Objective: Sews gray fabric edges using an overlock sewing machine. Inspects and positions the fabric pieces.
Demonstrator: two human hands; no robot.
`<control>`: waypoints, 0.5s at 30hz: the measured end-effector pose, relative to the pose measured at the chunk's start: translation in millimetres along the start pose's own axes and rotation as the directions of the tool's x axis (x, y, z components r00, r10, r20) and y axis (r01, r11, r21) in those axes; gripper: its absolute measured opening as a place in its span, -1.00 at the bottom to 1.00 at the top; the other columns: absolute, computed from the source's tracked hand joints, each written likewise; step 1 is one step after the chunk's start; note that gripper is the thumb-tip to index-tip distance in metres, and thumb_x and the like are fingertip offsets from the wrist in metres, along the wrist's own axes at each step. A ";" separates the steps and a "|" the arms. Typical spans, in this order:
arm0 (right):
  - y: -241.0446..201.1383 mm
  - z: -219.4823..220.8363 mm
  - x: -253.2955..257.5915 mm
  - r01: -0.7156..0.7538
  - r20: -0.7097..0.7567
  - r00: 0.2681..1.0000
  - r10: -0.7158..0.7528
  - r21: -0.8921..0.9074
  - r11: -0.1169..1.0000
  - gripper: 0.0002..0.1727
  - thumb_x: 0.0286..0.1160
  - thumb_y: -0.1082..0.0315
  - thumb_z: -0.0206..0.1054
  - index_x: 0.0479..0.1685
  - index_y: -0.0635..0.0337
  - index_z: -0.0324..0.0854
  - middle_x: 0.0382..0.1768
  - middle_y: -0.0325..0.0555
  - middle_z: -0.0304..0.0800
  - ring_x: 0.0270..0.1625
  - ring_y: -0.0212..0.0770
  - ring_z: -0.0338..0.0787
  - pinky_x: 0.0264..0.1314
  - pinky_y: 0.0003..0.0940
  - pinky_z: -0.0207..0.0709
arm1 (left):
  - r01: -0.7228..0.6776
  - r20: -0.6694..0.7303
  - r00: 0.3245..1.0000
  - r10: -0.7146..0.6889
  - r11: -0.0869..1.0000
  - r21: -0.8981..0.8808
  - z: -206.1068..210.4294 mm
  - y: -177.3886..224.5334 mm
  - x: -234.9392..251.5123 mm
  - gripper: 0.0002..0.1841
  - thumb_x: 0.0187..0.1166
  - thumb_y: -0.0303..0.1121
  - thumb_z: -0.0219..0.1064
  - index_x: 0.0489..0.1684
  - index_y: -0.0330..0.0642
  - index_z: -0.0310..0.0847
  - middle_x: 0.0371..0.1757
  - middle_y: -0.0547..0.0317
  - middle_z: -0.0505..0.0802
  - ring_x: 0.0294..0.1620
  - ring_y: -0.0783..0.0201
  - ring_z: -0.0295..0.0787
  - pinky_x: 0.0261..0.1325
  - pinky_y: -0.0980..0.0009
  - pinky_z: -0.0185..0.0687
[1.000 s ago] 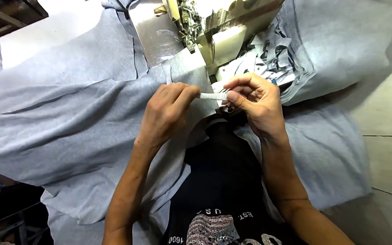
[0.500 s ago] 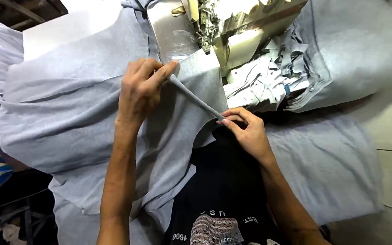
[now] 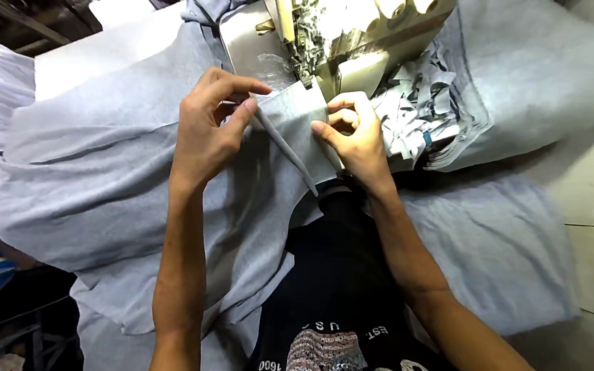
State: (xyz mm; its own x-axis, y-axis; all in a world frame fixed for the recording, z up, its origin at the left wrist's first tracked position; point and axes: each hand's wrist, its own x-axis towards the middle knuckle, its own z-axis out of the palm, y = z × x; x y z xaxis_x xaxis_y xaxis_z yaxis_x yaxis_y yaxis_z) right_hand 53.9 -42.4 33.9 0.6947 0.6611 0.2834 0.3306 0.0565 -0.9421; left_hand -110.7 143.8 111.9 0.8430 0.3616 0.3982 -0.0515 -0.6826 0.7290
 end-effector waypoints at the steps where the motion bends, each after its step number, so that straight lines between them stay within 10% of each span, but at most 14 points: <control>1: -0.8 2.7 -0.5 -0.003 -0.014 1.000 0.003 0.034 0.999 -0.50 0.35 0.24 0.63 0.20 0.19 0.55 -0.31 -0.22 0.87 -0.27 -0.37 0.85 -0.18 -0.47 0.74 | -0.027 0.004 1.000 0.027 0.999 -0.032 1.3 3.3 2.6 -0.75 0.69 -0.44 0.25 0.21 -0.23 0.73 0.12 0.12 0.72 0.07 0.36 0.73 0.13 0.47 0.75; 15: -1.3 1.0 -2.8 0.130 -0.029 0.991 -0.128 0.137 0.982 -0.83 0.47 0.58 0.41 -0.02 0.27 0.76 -0.14 -0.20 0.88 -0.12 -0.49 0.84 0.01 -0.57 0.74 | -0.167 0.179 0.955 0.236 0.928 -0.334 48.5 48.8 19.8 -0.55 0.48 -0.69 0.40 0.37 -0.44 0.52 0.22 -0.07 0.78 0.04 0.25 0.83 0.07 0.38 0.85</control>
State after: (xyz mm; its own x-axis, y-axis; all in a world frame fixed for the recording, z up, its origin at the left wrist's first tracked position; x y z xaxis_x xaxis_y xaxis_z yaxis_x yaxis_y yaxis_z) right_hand 50.9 -43.6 34.2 0.6651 0.6264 0.4065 0.3274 0.2445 -0.9127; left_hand -70.6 86.8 128.3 0.8887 0.0706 0.4529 -0.3673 -0.4815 0.7958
